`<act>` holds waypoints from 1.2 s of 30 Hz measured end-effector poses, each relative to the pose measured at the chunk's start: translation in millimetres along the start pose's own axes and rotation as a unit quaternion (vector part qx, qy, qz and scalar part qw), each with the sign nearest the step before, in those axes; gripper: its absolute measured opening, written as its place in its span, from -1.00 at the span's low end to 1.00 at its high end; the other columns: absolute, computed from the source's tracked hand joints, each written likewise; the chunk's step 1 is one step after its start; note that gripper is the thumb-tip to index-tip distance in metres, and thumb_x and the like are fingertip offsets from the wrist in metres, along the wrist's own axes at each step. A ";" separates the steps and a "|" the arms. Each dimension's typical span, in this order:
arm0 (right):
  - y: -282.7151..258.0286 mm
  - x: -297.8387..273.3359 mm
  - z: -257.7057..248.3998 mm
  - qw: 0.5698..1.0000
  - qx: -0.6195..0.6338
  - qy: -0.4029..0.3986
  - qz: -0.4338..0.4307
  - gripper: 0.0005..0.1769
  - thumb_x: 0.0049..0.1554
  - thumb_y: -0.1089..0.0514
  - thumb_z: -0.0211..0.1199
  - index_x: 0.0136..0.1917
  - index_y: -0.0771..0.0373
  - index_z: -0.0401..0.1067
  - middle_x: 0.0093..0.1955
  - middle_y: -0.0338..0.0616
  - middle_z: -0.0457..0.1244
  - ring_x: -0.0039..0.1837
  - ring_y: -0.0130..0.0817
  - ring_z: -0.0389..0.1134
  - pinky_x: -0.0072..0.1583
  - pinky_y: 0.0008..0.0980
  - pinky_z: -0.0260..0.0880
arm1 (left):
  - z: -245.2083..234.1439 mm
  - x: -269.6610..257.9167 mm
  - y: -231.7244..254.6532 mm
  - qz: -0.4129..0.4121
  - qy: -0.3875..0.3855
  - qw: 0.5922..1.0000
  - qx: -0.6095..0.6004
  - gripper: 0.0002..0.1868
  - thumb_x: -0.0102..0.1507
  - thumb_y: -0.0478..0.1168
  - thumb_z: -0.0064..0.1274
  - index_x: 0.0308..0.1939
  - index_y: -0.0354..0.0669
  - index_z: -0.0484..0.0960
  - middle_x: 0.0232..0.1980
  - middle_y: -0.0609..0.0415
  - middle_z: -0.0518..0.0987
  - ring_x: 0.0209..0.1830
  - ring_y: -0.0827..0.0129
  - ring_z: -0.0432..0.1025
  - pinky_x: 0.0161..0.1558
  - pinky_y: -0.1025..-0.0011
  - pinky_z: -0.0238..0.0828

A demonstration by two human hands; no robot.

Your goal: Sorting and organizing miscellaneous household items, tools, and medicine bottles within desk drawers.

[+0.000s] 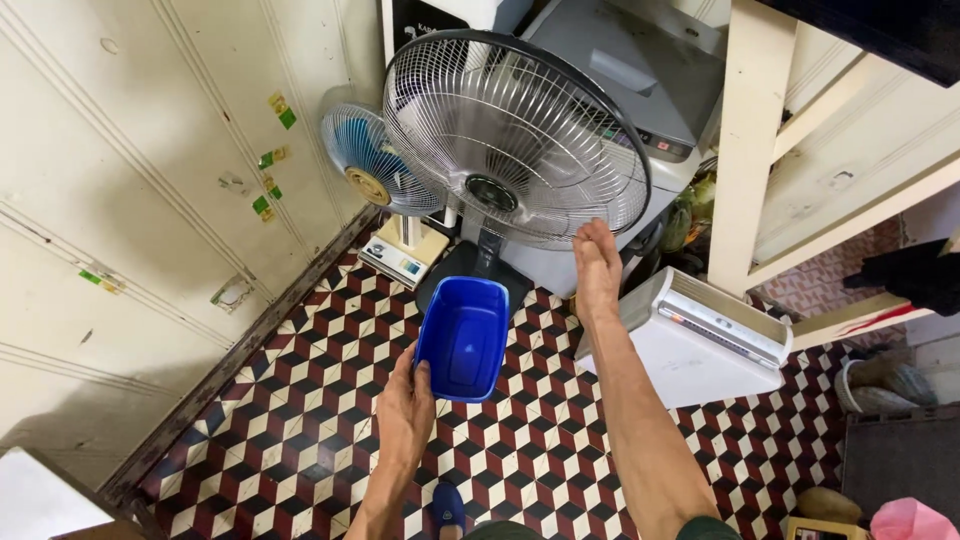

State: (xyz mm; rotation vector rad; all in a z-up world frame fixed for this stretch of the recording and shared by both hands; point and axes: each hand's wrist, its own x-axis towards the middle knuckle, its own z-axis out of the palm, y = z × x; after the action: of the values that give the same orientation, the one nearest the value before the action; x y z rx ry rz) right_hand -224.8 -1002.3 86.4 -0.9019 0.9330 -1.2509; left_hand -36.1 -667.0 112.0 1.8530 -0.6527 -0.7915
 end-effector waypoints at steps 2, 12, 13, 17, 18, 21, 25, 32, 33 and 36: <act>4.4 7.4 -5.6 1.000 0.007 -0.003 -0.004 -0.27 0.37 0.33 0.20 0.78 0.31 0.33 0.60 -0.01 0.32 0.63 -0.21 0.38 0.82 -0.22 0.30 | 0.6 1.4 -11.3 0.013 0.013 1.000 0.008 -0.44 0.61 -0.12 -0.09 0.68 -0.15 0.58 0.20 -0.30 0.90 -0.16 0.12 0.89 -0.26 0.29 0.90; 7.0 16.4 -11.8 1.000 0.008 -0.007 -0.009 -0.22 0.36 0.26 0.25 0.81 0.36 0.30 0.67 0.07 0.29 0.67 -0.17 0.37 0.80 -0.23 0.31 | -15.6 -7.1 -15.0 -0.023 0.032 0.999 0.025 -0.44 0.62 -0.14 -0.07 0.66 -0.27 0.59 -0.08 -0.24 0.95 -0.37 0.19 0.84 -0.40 0.35 0.79; 9.1 19.0 -14.3 1.000 0.009 -0.008 -0.009 -0.22 0.36 0.26 0.25 0.81 0.36 0.30 0.67 0.07 0.29 0.67 -0.17 0.37 0.80 -0.23 0.31 | -16.1 -5.9 -19.3 -0.022 0.033 0.999 0.025 -0.44 0.62 -0.14 -0.07 0.66 -0.27 0.59 -0.08 -0.24 0.95 -0.37 0.19 0.84 -0.40 0.35 0.79; 10.2 20.0 -17.7 1.000 0.009 -0.018 -0.010 -0.18 0.36 0.20 0.30 0.84 0.32 0.26 0.71 0.04 0.25 0.66 -0.20 0.34 0.79 -0.25 0.29 | -21.7 -10.0 -23.8 -0.020 0.046 0.998 0.023 -0.46 0.61 -0.15 -0.07 0.66 -0.21 0.61 -0.11 -0.19 0.93 -0.43 0.26 0.78 -0.44 0.39 0.73; 9.8 17.4 -16.3 1.000 -0.008 -0.022 -0.006 -0.16 0.37 0.20 0.26 0.87 0.29 0.23 0.76 0.03 0.22 0.69 -0.20 0.32 0.81 -0.23 0.25 | -24.5 -13.9 -22.2 -0.023 0.052 0.998 0.025 -0.45 0.61 -0.15 -0.07 0.67 -0.18 0.61 -0.06 -0.17 0.93 -0.40 0.28 0.78 -0.39 0.37 0.74; 11.4 14.0 -11.5 1.000 0.019 -0.007 0.012 -0.12 0.16 0.32 0.29 0.76 0.25 0.40 0.53 -0.12 0.33 0.55 -0.29 0.38 0.83 -0.22 0.27 | -31.9 -19.0 -28.9 0.001 0.063 0.998 0.021 -0.46 0.62 -0.15 -0.07 0.65 -0.24 0.61 0.01 -0.19 0.93 -0.34 0.24 0.79 -0.32 0.33 0.76; 40.0 -18.5 -2.1 0.999 0.002 0.018 -0.028 -0.23 0.29 0.21 0.60 0.72 0.18 0.48 0.54 0.00 0.35 0.55 -0.16 0.46 0.72 -0.09 0.52 | -41.4 -37.9 -9.2 -0.084 0.092 0.991 0.051 -0.50 0.60 -0.03 0.02 0.63 0.31 0.71 0.16 -0.32 0.91 0.27 -0.36 0.75 0.29 -0.29 0.71; 122.3 -196.7 47.8 0.917 -0.068 -0.173 0.352 -0.37 0.38 -0.36 0.46 0.55 -0.05 0.62 0.46 -0.15 0.49 0.45 -0.23 0.50 0.52 0.04 0.51 | -49.8 -52.9 -36.0 -0.133 0.157 0.978 -0.019 -0.52 0.62 -0.02 -0.02 0.62 0.34 0.69 0.31 -0.32 0.85 0.34 -0.39 0.71 0.31 -0.27 0.74; 134.2 -218.7 48.8 0.876 -0.018 -0.227 0.425 -0.26 0.43 -0.46 0.33 0.61 0.03 0.59 0.53 0.00 0.52 0.48 -0.07 0.58 0.46 0.13 0.61 | -51.1 -56.0 -40.2 -0.137 0.172 0.975 -0.044 -0.53 0.63 -0.03 -0.01 0.62 0.26 0.68 0.36 -0.36 0.83 0.37 -0.42 0.70 0.31 -0.27 0.76; 111.6 -262.7 91.4 0.836 0.057 -0.166 0.520 -0.09 0.31 -0.53 0.45 0.64 0.09 0.51 0.54 0.05 0.49 0.49 0.03 0.54 0.50 0.23 0.59 | -56.0 -56.1 -54.4 -0.208 0.191 0.940 -0.191 -0.49 0.64 -0.10 -0.02 0.68 0.11 0.67 0.42 -0.49 0.76 0.35 -0.38 0.72 0.16 -0.08 0.87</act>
State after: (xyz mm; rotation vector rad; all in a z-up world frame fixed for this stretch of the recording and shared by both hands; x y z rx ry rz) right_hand -120.4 -725.9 36.1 -0.3560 0.8502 -0.1867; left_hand -24.7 -573.6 92.3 1.7264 0.1429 -0.7310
